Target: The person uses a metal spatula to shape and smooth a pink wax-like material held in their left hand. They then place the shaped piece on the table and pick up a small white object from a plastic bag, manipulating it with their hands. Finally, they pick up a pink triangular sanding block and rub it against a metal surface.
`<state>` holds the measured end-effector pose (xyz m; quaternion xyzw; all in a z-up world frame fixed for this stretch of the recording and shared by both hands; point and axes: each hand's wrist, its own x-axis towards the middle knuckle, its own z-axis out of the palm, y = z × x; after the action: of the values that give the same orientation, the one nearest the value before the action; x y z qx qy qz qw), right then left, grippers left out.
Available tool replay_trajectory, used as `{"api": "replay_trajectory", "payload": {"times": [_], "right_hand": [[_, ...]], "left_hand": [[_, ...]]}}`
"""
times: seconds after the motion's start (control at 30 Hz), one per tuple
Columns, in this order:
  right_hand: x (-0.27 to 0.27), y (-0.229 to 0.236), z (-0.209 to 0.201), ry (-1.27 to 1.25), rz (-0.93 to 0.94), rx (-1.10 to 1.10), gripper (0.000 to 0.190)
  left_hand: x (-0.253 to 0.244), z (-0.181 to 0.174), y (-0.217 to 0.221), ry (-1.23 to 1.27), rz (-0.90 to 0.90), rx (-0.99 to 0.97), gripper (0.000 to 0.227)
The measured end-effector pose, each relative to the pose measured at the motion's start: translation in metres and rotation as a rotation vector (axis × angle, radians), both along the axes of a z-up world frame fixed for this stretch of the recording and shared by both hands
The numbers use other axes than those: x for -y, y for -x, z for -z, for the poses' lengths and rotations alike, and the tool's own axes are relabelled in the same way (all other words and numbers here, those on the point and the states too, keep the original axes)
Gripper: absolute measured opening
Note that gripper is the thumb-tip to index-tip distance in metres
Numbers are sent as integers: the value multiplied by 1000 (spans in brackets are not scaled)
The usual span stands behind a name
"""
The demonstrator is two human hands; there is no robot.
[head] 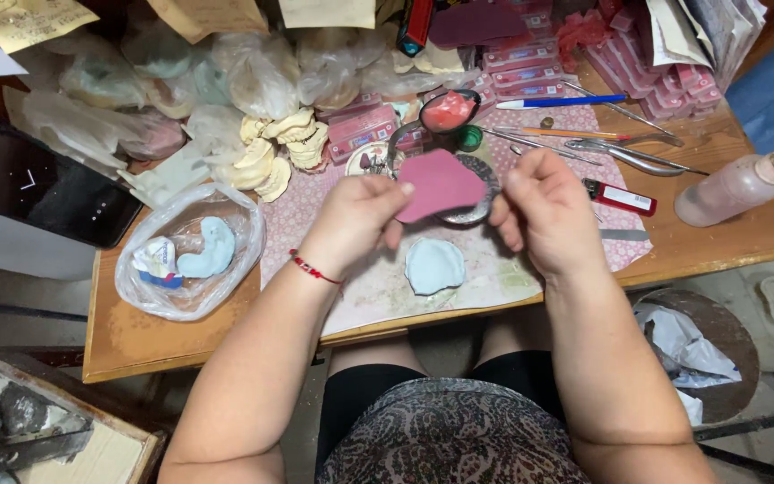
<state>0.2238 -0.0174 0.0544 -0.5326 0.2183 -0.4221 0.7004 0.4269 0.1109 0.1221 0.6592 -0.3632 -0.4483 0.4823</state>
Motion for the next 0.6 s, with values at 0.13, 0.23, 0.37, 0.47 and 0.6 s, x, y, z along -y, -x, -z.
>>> {"api": "replay_trajectory", "payload": {"times": [0.13, 0.23, 0.37, 0.47, 0.6], "right_hand": [[4, 2, 1, -6, 63, 18, 11], [3, 1, 0, -3, 47, -19, 14], [4, 2, 4, -13, 43, -46, 14], [0, 4, 3, -60, -56, -27, 17], [-5, 7, -2, -157, -282, 187, 33]], "left_hand": [[11, 30, -9, 22, -5, -33, 27], [12, 31, -2, 14, 69, -46, 28], [12, 31, -8, 38, 58, 27, 27], [10, 27, -4, 165, 68, 160, 20], [6, 23, -2, 689, 49, 883, 16]]}}
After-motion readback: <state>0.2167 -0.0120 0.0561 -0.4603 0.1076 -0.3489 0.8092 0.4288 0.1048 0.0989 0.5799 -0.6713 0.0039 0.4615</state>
